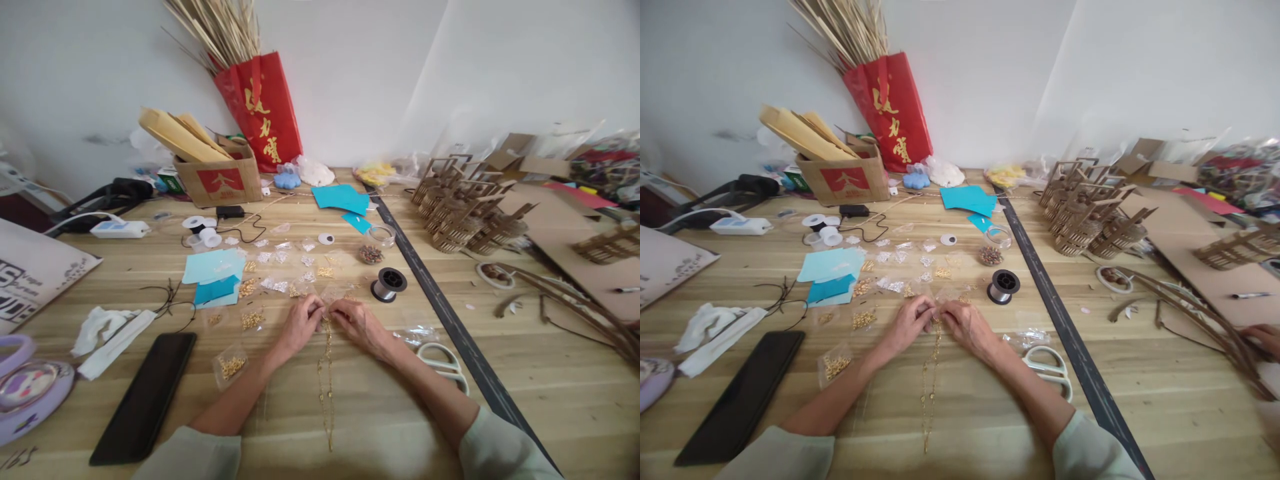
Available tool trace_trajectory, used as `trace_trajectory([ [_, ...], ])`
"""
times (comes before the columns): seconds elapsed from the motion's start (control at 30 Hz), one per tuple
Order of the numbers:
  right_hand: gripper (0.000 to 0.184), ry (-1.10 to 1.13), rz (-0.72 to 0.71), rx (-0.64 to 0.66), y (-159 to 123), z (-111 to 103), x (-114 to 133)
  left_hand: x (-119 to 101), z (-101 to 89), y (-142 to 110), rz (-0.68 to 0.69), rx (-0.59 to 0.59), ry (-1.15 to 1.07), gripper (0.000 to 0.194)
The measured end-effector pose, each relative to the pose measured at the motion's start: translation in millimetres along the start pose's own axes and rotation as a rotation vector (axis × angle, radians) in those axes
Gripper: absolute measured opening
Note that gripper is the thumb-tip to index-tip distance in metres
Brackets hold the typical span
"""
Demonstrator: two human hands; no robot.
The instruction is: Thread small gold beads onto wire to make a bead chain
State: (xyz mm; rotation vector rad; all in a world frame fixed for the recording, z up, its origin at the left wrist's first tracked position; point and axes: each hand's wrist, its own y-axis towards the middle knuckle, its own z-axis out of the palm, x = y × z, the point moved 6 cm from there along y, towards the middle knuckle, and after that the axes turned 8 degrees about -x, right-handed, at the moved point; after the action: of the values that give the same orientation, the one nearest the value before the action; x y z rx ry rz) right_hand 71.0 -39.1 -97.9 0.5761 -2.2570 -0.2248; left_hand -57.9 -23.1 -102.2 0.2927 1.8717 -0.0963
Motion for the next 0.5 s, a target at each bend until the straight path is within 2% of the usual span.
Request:
trace_trajectory([
  [0.33,0.017,0.078,0.077,0.019,3,-1,6,11,2.7,6,-0.013,0.004,-0.079,0.014],
  [0.5,0.018,0.126,0.100,-0.006,2,-2,2,6,0.7,7,0.031,-0.005,-0.061,0.015],
])
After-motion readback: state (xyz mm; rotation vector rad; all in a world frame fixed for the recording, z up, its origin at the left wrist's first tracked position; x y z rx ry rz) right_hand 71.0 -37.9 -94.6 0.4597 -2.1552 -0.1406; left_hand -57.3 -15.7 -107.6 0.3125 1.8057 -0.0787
